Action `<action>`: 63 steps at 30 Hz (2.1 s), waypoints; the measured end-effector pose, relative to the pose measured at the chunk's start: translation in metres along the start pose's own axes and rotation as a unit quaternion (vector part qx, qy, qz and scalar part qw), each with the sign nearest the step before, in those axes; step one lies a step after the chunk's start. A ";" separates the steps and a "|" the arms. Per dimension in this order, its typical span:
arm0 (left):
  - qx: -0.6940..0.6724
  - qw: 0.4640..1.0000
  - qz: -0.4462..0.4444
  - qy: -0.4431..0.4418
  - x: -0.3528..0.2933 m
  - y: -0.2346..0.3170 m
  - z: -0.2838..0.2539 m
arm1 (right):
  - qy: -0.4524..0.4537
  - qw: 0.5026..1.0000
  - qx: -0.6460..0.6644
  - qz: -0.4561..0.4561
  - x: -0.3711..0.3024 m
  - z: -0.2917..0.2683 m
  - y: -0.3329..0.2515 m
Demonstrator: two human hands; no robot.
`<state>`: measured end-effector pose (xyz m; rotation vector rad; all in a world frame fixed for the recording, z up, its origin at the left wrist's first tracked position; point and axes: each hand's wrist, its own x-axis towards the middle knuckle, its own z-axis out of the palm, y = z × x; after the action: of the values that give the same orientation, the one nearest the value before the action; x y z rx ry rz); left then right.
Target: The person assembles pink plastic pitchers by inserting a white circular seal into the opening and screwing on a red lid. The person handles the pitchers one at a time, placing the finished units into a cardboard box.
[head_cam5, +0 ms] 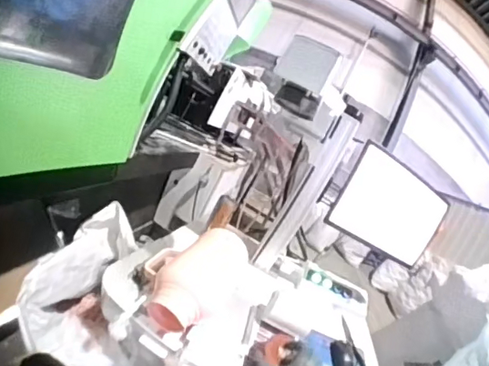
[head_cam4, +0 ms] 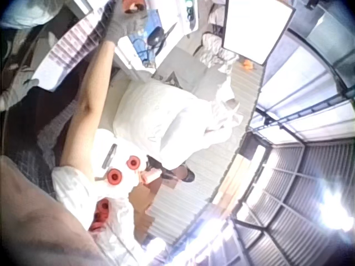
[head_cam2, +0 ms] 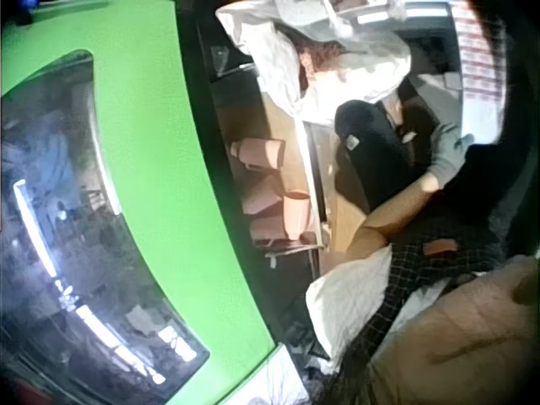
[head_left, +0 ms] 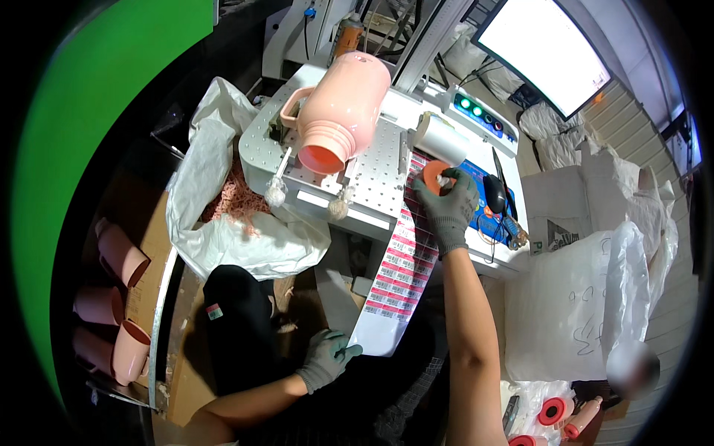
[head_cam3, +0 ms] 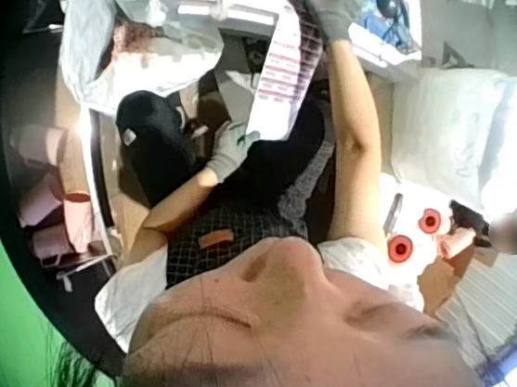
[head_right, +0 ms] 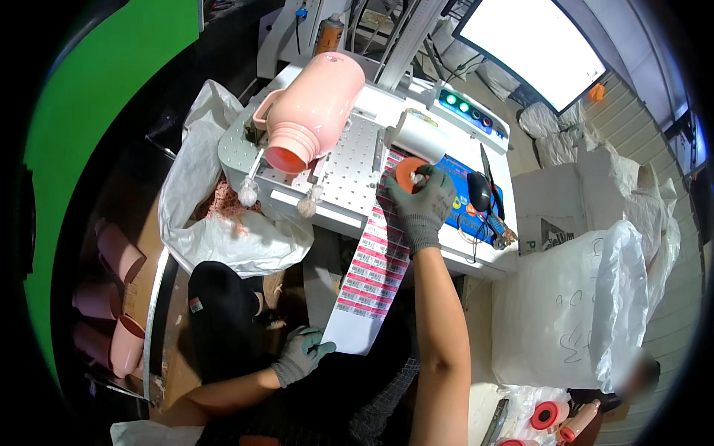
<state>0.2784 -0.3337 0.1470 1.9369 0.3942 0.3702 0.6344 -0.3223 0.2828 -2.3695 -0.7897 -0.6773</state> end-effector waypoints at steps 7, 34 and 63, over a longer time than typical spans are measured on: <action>0.006 0.996 -0.065 -0.053 -0.025 -0.028 0.013 | 0.031 0.997 -0.031 -0.061 0.010 0.026 0.019; 0.629 0.630 -0.372 -0.264 -0.293 -0.320 -0.351 | -0.607 0.781 0.119 -0.091 -0.282 -0.056 -0.090; 0.054 0.988 0.028 0.142 -0.068 0.048 -0.138 | -0.150 0.843 0.467 0.221 -0.284 -0.206 -0.079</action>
<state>0.1632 -0.2683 0.2384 2.0079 0.5556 0.6772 0.3248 -0.5062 0.2870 -1.6281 -0.4791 0.2669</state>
